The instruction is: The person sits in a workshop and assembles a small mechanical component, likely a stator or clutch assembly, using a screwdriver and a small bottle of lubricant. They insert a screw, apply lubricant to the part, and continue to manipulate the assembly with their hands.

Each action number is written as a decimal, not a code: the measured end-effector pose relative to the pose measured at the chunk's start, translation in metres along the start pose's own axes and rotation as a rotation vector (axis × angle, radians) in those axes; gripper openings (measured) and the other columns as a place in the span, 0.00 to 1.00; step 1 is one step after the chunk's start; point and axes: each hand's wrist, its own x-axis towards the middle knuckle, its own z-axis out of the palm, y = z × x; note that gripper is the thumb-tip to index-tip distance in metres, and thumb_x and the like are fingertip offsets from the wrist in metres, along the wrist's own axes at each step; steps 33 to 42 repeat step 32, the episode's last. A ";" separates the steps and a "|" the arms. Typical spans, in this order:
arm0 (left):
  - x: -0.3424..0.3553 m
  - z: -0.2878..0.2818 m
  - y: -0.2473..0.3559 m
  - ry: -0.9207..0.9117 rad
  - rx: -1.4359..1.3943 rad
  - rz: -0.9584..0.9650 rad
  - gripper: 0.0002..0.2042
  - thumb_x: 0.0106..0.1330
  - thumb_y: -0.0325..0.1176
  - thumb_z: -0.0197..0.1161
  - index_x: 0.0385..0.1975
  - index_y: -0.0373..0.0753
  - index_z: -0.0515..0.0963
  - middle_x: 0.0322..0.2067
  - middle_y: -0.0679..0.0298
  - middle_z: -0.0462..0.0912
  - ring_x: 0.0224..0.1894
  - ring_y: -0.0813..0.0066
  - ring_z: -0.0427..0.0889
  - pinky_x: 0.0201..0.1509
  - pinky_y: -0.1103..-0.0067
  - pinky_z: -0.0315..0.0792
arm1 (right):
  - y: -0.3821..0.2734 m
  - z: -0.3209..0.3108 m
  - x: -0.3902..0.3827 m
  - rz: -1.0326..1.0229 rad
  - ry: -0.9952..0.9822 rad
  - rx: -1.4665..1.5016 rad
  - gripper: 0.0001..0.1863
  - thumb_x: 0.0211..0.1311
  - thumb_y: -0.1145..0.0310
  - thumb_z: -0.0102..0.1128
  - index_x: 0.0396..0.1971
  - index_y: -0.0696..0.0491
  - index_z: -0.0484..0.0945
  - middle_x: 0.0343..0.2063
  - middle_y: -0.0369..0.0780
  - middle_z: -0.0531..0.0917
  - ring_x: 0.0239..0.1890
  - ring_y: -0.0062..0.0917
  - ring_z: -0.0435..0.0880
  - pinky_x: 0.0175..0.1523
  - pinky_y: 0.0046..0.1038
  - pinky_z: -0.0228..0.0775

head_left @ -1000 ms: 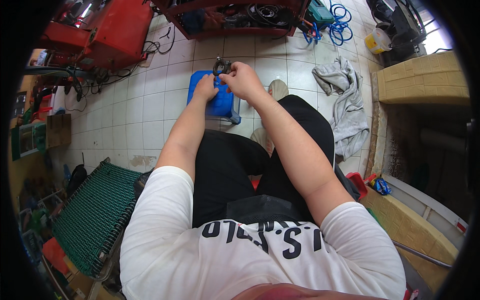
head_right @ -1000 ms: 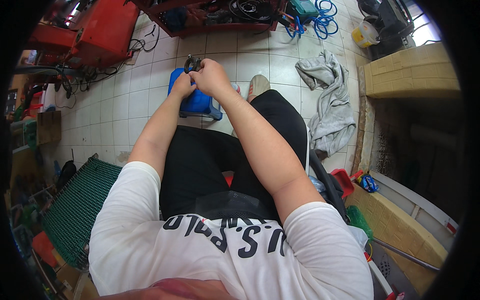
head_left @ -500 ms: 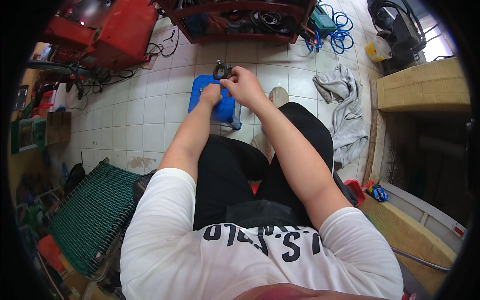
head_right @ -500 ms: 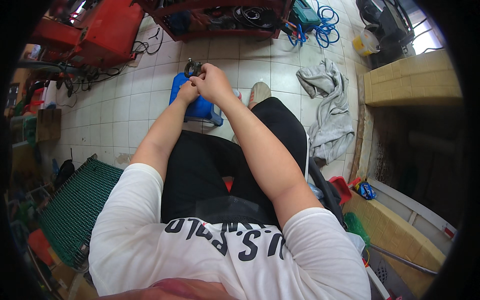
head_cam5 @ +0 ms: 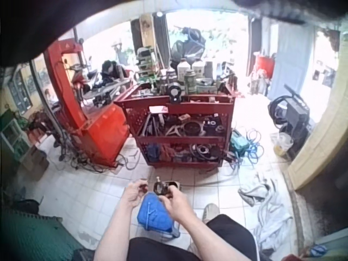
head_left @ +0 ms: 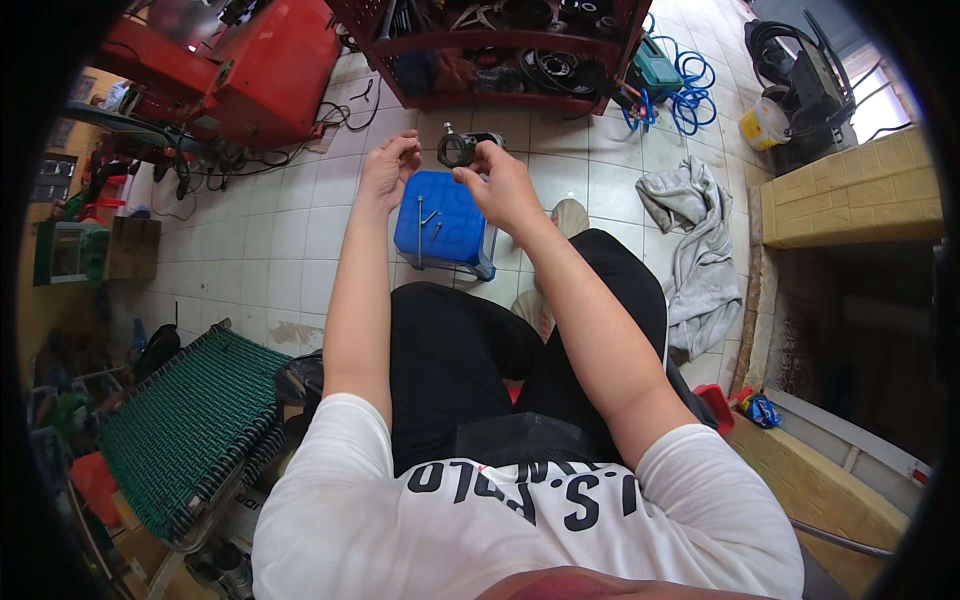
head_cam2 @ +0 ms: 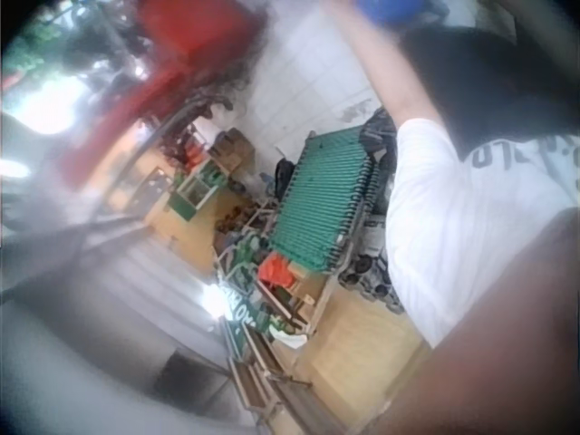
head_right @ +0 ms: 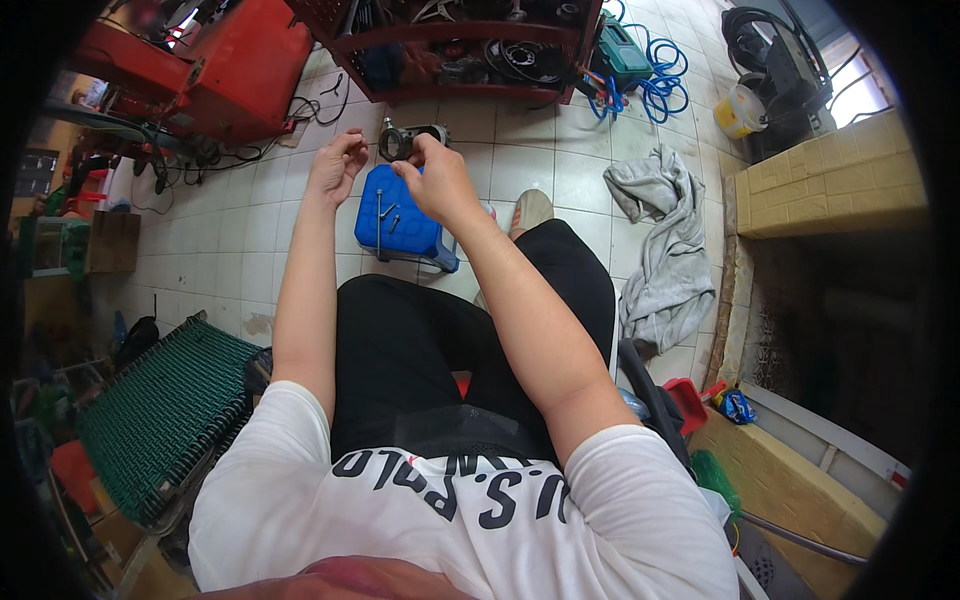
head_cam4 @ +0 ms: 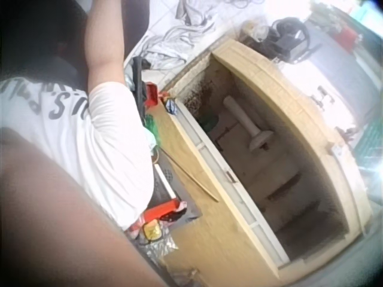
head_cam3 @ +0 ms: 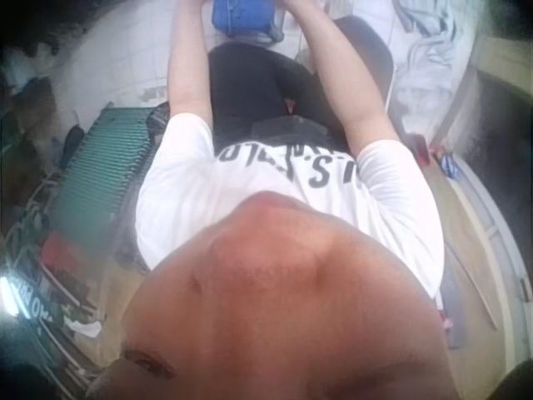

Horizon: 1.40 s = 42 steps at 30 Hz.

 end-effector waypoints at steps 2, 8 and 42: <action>-0.037 0.024 0.028 -0.001 0.048 0.028 0.10 0.66 0.27 0.67 0.45 0.34 0.79 0.33 0.66 0.83 0.34 0.78 0.82 0.40 0.83 0.76 | -0.002 0.001 0.002 -0.012 0.012 0.035 0.15 0.59 0.67 0.73 0.41 0.59 0.79 0.31 0.48 0.87 0.37 0.39 0.88 0.44 0.34 0.77; -0.093 0.082 0.028 0.145 0.429 0.322 0.08 0.60 0.27 0.71 0.37 0.33 0.84 0.31 0.65 0.86 0.32 0.79 0.83 0.38 0.82 0.77 | -0.004 0.000 0.000 -0.042 0.025 0.006 0.12 0.63 0.71 0.69 0.42 0.59 0.78 0.32 0.44 0.88 0.36 0.29 0.88 0.44 0.29 0.77; -0.086 0.082 0.015 -0.055 1.024 0.650 0.09 0.63 0.26 0.64 0.41 0.32 0.85 0.38 0.54 0.87 0.40 0.63 0.87 0.46 0.72 0.80 | -0.004 -0.002 -0.006 -0.082 0.045 -0.116 0.13 0.63 0.70 0.68 0.43 0.57 0.78 0.35 0.48 0.88 0.41 0.42 0.88 0.46 0.35 0.77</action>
